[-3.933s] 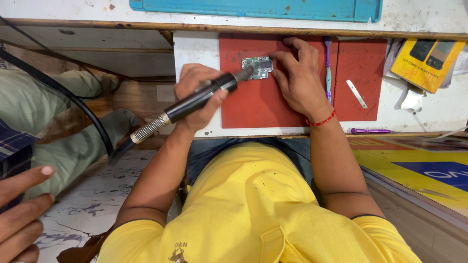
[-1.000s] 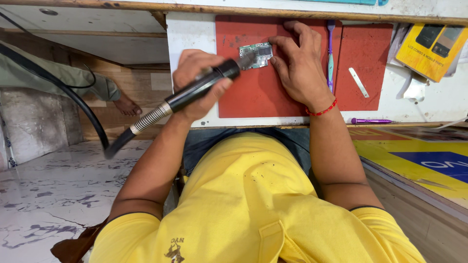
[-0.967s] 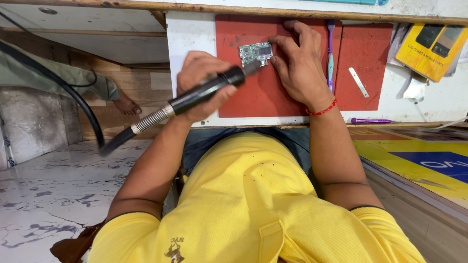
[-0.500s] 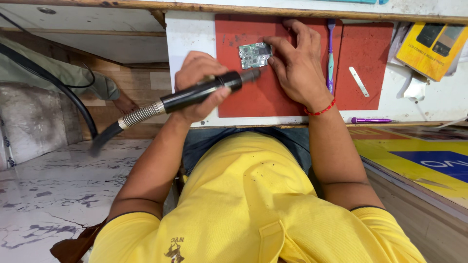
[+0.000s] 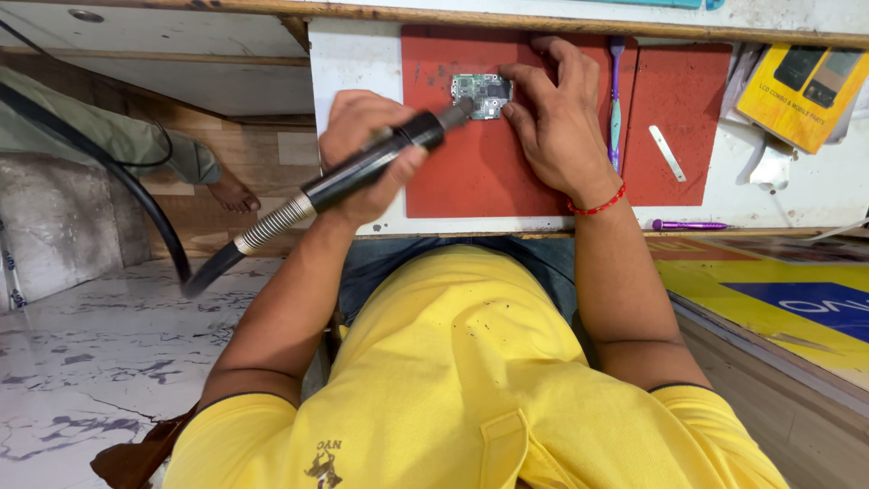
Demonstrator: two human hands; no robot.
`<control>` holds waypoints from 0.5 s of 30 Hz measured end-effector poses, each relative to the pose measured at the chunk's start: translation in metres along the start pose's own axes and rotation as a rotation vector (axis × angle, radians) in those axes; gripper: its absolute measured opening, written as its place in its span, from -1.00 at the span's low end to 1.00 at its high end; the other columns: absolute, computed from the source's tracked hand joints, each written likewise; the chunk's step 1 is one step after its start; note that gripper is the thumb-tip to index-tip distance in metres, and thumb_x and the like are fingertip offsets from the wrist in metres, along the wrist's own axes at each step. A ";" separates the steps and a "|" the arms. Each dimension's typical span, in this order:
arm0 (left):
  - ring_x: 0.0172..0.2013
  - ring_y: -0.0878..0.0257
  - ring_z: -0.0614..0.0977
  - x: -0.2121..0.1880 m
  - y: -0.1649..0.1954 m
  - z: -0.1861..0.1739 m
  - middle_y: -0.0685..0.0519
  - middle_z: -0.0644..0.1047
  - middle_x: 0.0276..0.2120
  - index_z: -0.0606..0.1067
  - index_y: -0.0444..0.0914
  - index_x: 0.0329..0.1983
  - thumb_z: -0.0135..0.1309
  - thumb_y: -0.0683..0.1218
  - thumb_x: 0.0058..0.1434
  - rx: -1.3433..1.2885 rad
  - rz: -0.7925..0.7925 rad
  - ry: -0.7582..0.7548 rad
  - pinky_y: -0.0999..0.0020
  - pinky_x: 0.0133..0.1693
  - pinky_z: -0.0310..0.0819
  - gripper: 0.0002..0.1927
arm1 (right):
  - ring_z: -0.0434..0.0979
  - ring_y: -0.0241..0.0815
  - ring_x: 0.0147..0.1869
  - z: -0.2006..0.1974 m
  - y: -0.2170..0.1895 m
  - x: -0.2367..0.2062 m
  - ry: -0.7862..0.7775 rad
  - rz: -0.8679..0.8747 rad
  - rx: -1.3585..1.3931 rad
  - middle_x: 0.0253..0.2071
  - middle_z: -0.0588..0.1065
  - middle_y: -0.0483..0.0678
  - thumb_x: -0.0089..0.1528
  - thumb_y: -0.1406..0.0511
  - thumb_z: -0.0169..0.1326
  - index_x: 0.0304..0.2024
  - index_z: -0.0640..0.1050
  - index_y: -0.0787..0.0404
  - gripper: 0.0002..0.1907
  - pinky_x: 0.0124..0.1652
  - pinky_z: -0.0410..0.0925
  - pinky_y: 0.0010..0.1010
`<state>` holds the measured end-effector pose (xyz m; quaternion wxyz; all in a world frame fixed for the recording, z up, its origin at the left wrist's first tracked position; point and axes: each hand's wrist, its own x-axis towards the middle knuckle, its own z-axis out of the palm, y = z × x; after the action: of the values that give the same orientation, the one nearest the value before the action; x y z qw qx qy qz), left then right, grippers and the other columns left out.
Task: The person cleans a small circuit board with a toothbrush and then uses a hot air gun to heat the board. The person holds the board with one hand while applying the tool with the other.
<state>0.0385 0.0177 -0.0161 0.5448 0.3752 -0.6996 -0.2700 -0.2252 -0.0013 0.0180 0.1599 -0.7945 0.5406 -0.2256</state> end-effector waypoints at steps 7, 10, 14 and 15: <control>-0.12 0.14 0.56 0.000 0.002 -0.003 -0.04 0.61 -0.22 0.54 -0.31 -0.13 0.23 0.08 0.31 -0.022 -0.089 0.071 0.28 0.01 0.47 -0.65 | 0.22 0.24 0.38 0.000 -0.001 0.001 0.005 -0.007 -0.010 0.34 0.27 0.19 0.31 0.37 0.29 0.19 0.57 0.16 -0.60 0.34 0.21 -0.02; -0.09 0.13 0.58 -0.001 0.001 -0.002 -0.04 0.61 -0.20 0.54 -0.30 -0.11 0.24 0.10 0.32 -0.035 -0.032 0.057 0.26 0.08 0.49 -0.63 | 0.22 0.23 0.38 0.000 -0.001 0.001 0.004 -0.025 -0.006 0.34 0.27 0.18 0.31 0.37 0.29 0.20 0.57 0.15 -0.60 0.34 0.22 -0.03; -0.10 0.18 0.61 -0.001 -0.005 0.002 0.01 0.62 -0.21 0.55 -0.25 -0.12 0.24 0.13 0.32 -0.034 -0.021 0.016 0.26 0.11 0.49 -0.64 | 0.22 0.23 0.37 -0.001 0.000 0.000 0.000 -0.031 -0.021 0.34 0.27 0.19 0.31 0.37 0.29 0.20 0.57 0.14 -0.60 0.33 0.22 -0.03; -0.11 0.19 0.63 -0.001 -0.007 0.003 0.02 0.64 -0.22 0.55 -0.24 -0.13 0.24 0.12 0.31 -0.031 0.044 -0.034 0.24 0.14 0.47 -0.66 | 0.22 0.23 0.37 -0.001 0.000 0.000 -0.002 -0.039 -0.031 0.35 0.27 0.19 0.31 0.37 0.29 0.20 0.57 0.14 -0.60 0.33 0.22 -0.02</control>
<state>0.0377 0.0150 -0.0227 0.5443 0.3466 -0.7126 -0.2753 -0.2258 -0.0017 0.0184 0.1438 -0.8074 0.5283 -0.2197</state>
